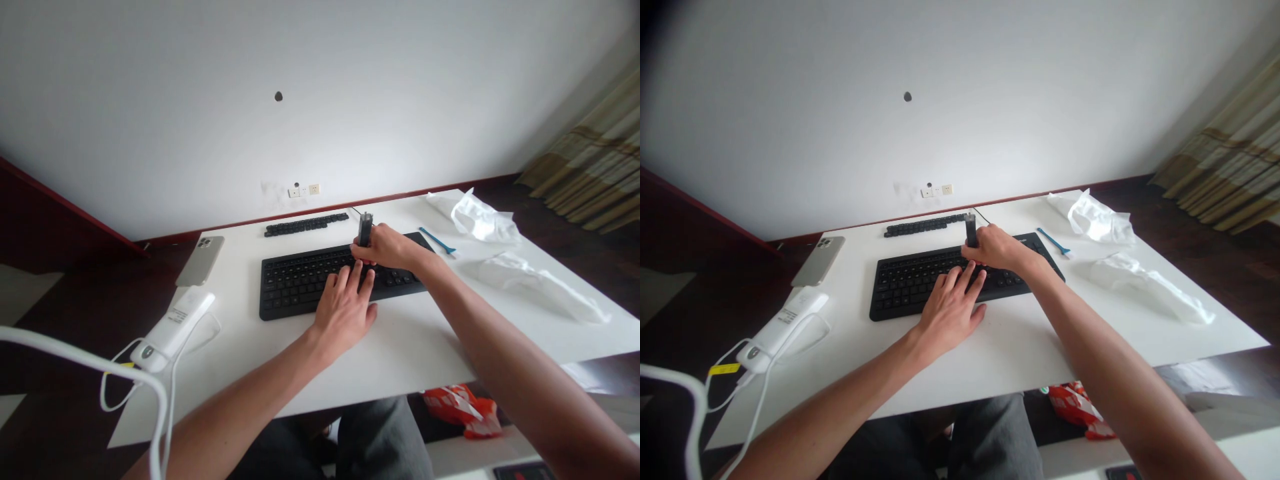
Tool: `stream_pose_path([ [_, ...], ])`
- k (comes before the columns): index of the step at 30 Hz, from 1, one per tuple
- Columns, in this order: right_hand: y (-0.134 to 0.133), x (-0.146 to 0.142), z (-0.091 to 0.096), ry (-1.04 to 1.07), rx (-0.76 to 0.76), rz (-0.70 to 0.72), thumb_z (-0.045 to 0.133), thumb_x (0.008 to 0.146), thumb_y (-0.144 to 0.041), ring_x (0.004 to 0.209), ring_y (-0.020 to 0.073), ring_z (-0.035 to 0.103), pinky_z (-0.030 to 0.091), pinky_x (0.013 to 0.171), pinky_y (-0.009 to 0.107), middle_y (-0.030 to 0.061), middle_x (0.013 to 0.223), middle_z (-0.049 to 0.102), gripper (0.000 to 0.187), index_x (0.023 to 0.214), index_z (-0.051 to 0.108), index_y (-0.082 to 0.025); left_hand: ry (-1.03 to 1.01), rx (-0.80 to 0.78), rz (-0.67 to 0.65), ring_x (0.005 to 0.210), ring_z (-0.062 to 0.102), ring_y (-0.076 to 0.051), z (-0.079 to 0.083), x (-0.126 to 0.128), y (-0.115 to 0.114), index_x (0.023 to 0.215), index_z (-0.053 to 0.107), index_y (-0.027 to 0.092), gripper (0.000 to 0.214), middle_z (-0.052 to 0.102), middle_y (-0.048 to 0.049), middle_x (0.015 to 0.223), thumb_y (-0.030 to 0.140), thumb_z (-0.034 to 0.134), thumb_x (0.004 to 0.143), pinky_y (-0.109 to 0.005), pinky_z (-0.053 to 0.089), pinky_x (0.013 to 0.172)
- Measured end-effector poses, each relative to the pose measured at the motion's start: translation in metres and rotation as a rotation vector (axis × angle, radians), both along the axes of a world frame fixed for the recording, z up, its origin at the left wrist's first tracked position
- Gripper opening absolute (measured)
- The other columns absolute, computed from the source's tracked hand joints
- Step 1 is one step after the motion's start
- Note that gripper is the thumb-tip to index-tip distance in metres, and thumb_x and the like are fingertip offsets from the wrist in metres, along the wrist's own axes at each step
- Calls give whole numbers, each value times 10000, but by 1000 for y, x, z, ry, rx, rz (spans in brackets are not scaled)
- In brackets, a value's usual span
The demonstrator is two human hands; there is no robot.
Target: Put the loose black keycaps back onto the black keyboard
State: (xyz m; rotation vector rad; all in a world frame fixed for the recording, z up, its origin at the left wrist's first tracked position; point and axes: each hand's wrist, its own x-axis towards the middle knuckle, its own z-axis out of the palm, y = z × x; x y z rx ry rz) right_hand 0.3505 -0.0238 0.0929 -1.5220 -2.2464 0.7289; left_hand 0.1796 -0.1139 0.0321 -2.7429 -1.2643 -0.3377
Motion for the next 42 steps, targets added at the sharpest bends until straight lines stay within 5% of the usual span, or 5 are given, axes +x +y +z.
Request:
stream_pose_path([
  [12,17,20,-17,257,-196,111,597,853,-330,548,137,589,492,562,251,5,603,652,229,726,697,-168,-2,-8,-3,1321,456,-324,2,0,0,1534,467,158,596,440,-168,1601,424,518,1003,-473,454,1031],
  [36,28,38,-29,412,-328,162,677,875,-485,632,143,630,539,628,264,33,687,682,352,821,713,-139,2,11,-7,1306,467,-317,4,0,0,1516,491,155,565,408,-161,1626,410,503,1012,-460,469,1008],
  [42,31,41,-31,410,-373,170,662,879,-518,595,118,588,461,541,228,11,669,663,378,868,721,-145,5,13,-9,1308,466,-322,4,-1,-1,1520,486,158,576,409,-162,1625,413,517,1005,-467,472,1003],
])
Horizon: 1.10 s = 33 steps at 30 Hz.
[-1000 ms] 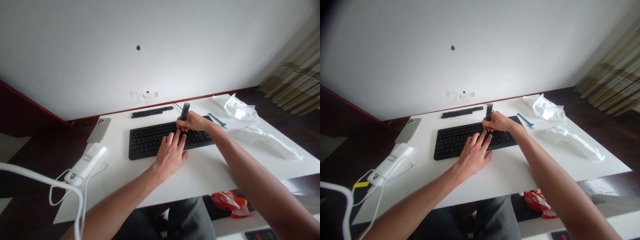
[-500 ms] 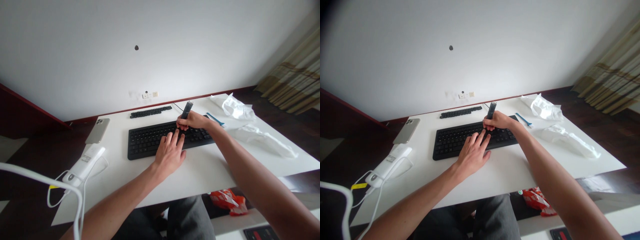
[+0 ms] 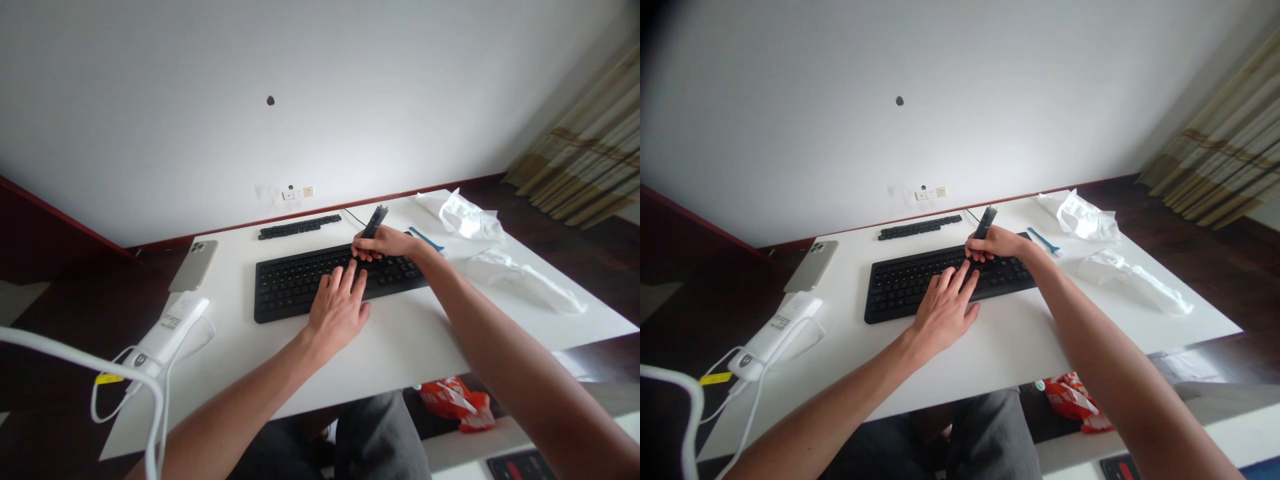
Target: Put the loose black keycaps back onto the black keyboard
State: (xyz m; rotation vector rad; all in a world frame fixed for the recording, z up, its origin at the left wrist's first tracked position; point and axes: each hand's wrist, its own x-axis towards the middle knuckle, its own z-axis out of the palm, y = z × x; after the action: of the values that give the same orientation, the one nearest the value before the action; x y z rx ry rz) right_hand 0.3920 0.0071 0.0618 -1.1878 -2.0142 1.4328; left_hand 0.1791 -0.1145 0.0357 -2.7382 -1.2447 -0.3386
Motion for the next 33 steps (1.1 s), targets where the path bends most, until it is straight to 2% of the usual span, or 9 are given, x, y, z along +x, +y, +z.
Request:
stream_pose_path([
  [9,0,1,0,9,-74,-75,647,886,-512,653,139,627,468,533,223,39,711,691,384,885,734,-137,-16,3,-2,1295,471,-317,-2,0,1,1519,487,166,583,411,-153,1625,414,539,994,-464,474,999],
  [13,-5,-11,2,-16,49,-162,600,911,-452,560,120,567,445,518,229,15,636,646,342,828,719,-141,-27,-4,1,1282,479,-312,-1,-1,2,1519,485,177,588,436,-143,1606,423,550,989,-462,475,1006],
  [17,-7,-23,-1,-9,213,-287,570,922,-403,546,112,542,462,579,236,-1,633,637,290,840,702,-158,-37,-14,-5,1270,488,-305,1,-3,3,1507,501,199,564,428,-136,1610,402,565,984,-465,480,1002],
  [21,-5,-28,-7,51,306,-456,589,928,-408,583,129,598,490,616,248,11,702,695,233,928,632,-178,-78,-28,-5,1307,469,-313,4,-6,9,1492,520,241,582,404,-109,1627,406,635,947,-469,476,1027],
  [24,-3,-29,-7,131,324,-504,649,912,-452,649,160,658,506,604,253,40,764,737,277,964,576,-190,-149,-26,9,1308,478,-314,6,-11,18,1562,424,249,702,410,-110,1619,441,663,930,-469,472,1041],
  [26,-5,-30,-5,161,328,-473,674,901,-505,661,172,667,506,588,257,49,758,737,332,938,587,-187,-228,2,37,1314,487,-316,8,-15,25,1617,313,234,770,428,-132,1600,435,639,949,-474,468,1051],
  [28,-9,-34,-1,175,339,-381,695,882,-564,644,170,656,508,591,265,48,727,718,394,873,623,-177,-325,48,61,1353,472,-325,9,-20,33,1643,231,220,803,439,-153,1583,408,619,966,-489,449,1084],
  [31,-18,-44,5,225,324,-232,745,827,-621,625,166,631,508,597,281,31,697,679,462,805,643,-171,-453,106,58,1379,468,-326,7,-27,44,1655,165,218,852,469,-163,1550,373,635,962,-497,427,1129],
  [33,-26,-54,6,257,300,-138,748,819,-638,667,175,633,516,620,291,27,724,675,476,840,657,-172,-510,118,45,1328,522,-306,4,-31,50,1659,141,228,856,531,-155,1488,345,633,968,-480,452,1117],
])
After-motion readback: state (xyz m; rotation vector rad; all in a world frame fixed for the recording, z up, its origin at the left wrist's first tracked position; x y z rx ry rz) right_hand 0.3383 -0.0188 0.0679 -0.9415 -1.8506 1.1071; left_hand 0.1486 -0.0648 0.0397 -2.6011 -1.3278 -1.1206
